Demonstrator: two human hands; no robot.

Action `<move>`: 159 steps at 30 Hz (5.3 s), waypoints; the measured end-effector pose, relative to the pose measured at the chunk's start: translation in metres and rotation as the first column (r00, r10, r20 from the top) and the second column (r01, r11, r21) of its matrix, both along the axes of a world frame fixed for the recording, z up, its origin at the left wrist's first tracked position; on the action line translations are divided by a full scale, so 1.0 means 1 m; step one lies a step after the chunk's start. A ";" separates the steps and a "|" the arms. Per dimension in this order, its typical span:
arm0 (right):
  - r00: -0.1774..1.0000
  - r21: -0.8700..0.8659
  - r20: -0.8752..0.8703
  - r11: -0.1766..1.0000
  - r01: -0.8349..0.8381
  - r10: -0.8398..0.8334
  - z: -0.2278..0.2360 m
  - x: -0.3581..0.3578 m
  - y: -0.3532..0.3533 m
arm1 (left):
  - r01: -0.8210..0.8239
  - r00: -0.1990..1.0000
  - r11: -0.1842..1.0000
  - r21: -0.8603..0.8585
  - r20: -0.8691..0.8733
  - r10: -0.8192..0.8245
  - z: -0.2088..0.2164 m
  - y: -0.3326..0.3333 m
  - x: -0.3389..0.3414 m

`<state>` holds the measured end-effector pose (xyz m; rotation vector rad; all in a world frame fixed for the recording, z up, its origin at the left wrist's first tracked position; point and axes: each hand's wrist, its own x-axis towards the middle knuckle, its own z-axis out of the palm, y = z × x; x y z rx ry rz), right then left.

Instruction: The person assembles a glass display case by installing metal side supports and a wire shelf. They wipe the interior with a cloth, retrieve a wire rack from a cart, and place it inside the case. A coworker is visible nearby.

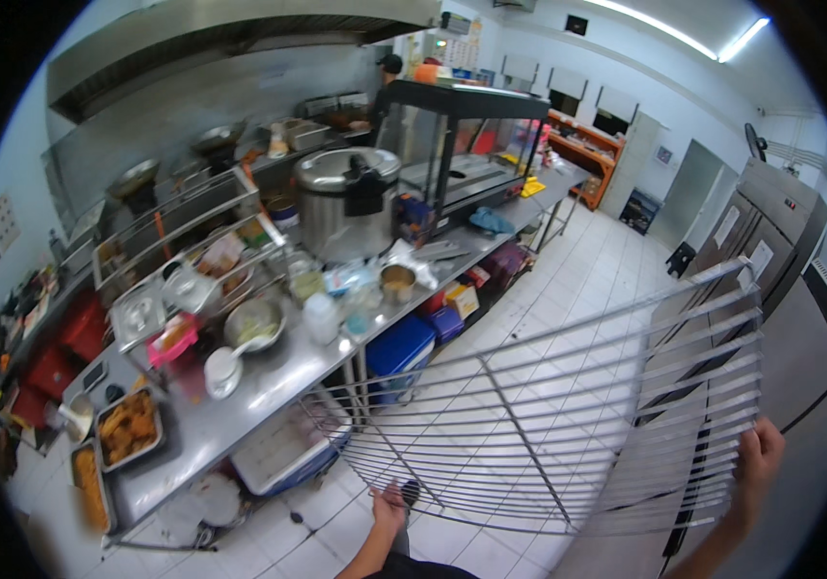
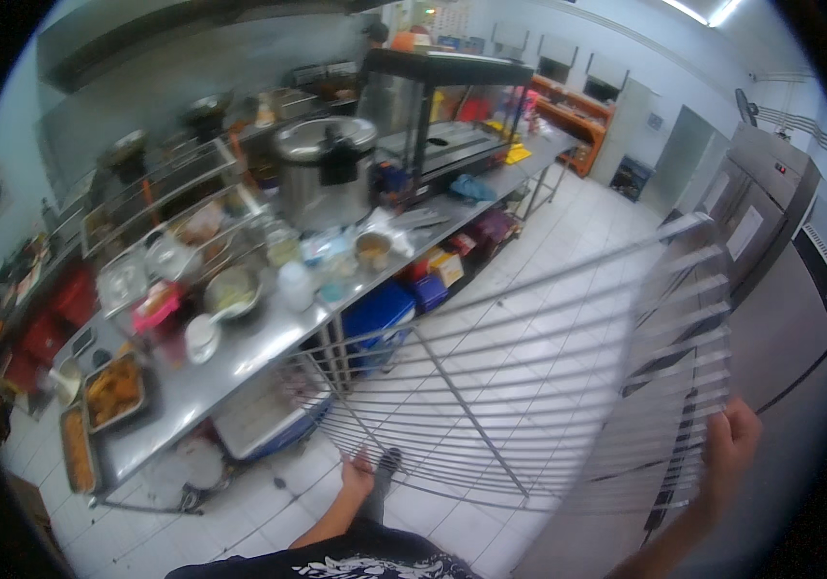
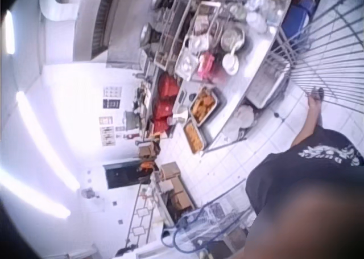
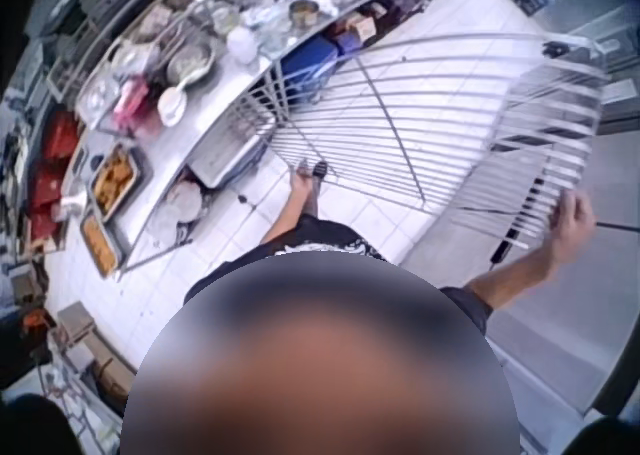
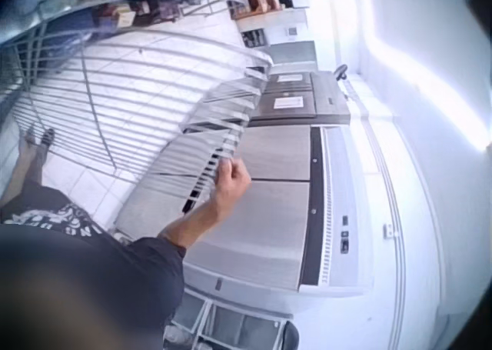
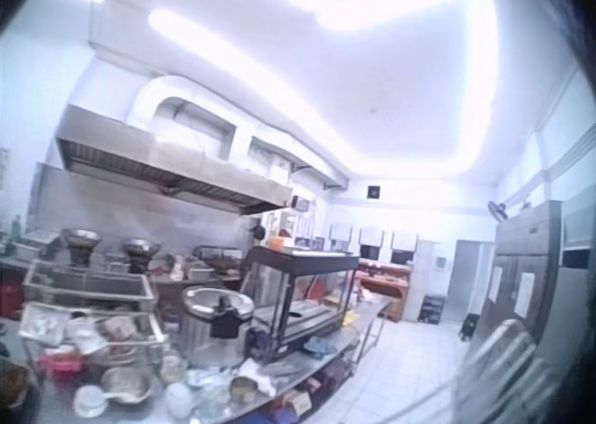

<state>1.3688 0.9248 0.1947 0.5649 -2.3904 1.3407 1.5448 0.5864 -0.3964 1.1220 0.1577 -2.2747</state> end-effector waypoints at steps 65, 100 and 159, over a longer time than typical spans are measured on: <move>0.076 -0.944 0.253 0.229 0.237 0.965 -0.285 -1.127 -0.365 | 0.929 -0.026 0.147 -0.338 0.339 0.941 0.382 -0.181 -1.018; 0.054 -0.918 0.282 0.286 -0.275 0.958 -0.196 -1.120 -0.622 | -0.622 0.310 0.295 -0.725 0.118 0.943 0.278 -0.248 -0.955; -0.175 -0.951 0.276 0.296 0.096 0.945 -0.354 -1.108 -0.906 | -0.616 0.451 0.373 -0.694 0.077 0.889 0.204 -0.574 -0.894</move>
